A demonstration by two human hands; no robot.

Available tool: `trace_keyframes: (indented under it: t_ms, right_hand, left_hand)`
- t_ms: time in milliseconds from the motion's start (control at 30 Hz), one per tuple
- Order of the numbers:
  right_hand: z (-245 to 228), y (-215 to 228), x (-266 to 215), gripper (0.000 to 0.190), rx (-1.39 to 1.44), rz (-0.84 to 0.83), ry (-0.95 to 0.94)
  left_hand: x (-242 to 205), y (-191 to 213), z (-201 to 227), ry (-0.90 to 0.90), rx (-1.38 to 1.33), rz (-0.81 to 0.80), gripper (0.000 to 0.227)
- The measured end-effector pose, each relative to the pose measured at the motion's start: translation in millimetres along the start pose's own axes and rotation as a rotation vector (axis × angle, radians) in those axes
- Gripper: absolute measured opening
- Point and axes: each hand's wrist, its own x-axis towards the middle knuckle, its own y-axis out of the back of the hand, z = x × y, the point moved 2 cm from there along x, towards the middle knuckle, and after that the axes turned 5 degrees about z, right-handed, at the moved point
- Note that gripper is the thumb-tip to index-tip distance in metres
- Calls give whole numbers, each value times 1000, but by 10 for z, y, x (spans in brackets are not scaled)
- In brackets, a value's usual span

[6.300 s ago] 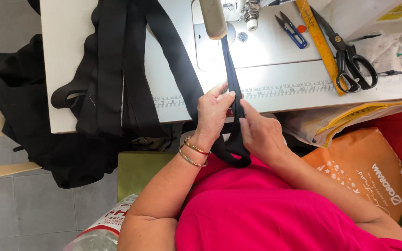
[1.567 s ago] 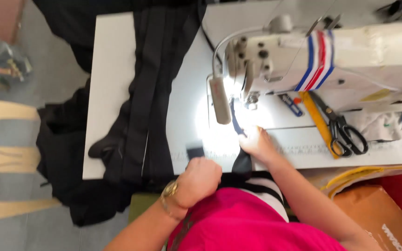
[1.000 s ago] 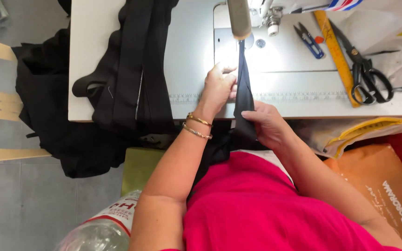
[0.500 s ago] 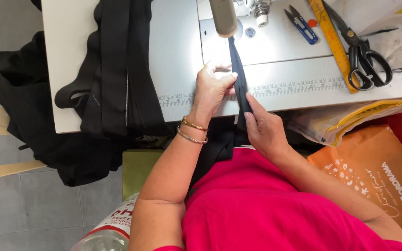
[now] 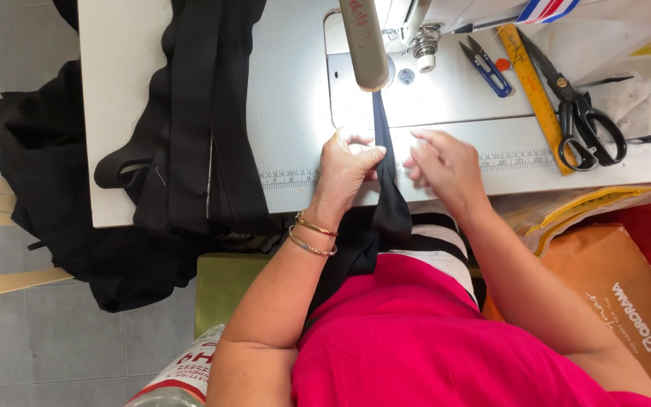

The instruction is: Sewing black fabric strips using an industrial sewing machine.

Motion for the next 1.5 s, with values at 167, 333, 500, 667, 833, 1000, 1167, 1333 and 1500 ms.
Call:
trace_keyframes:
  t_ms: [167, 333, 500, 667, 833, 1000, 1167, 1333, 1500]
  right_hand:
    - [62, -345, 356, 43, 349, -48, -87]
    - [297, -384, 366, 42, -115, 106, 60]
    - [-6, -355, 175, 46, -264, 77, 199]
    - [-132, -337, 93, 50, -345, 50, 224]
    - [-141, -348, 72, 46, -481, 25, 258]
    - [-327, -310, -78, 38, -647, -12, 295]
    - [-439, -320, -119, 39, -814, -30, 376]
    - [-286, -384, -91, 33, -953, -6, 539]
    - [-352, -418, -98, 32, -995, 21, 582]
  left_hand:
    - [-133, -22, 58, 38, 79, 5, 27]
    - [-320, 27, 520, 97, 435, -190, 13]
    - [48, 162, 618, -874, 1044, -73, 21]
    - [124, 54, 474, -1187, 1053, -99, 24]
    - [-46, -1, 503, -1427, 1239, -179, 14]
    - [-131, 82, 339, -1446, 1267, -200, 7]
    - [-152, 150, 287, -1456, 1274, -245, 3]
    - [-132, 190, 324, -1449, 1244, -302, 4]
    - [-64, 240, 257, -1437, 1251, -328, 5]
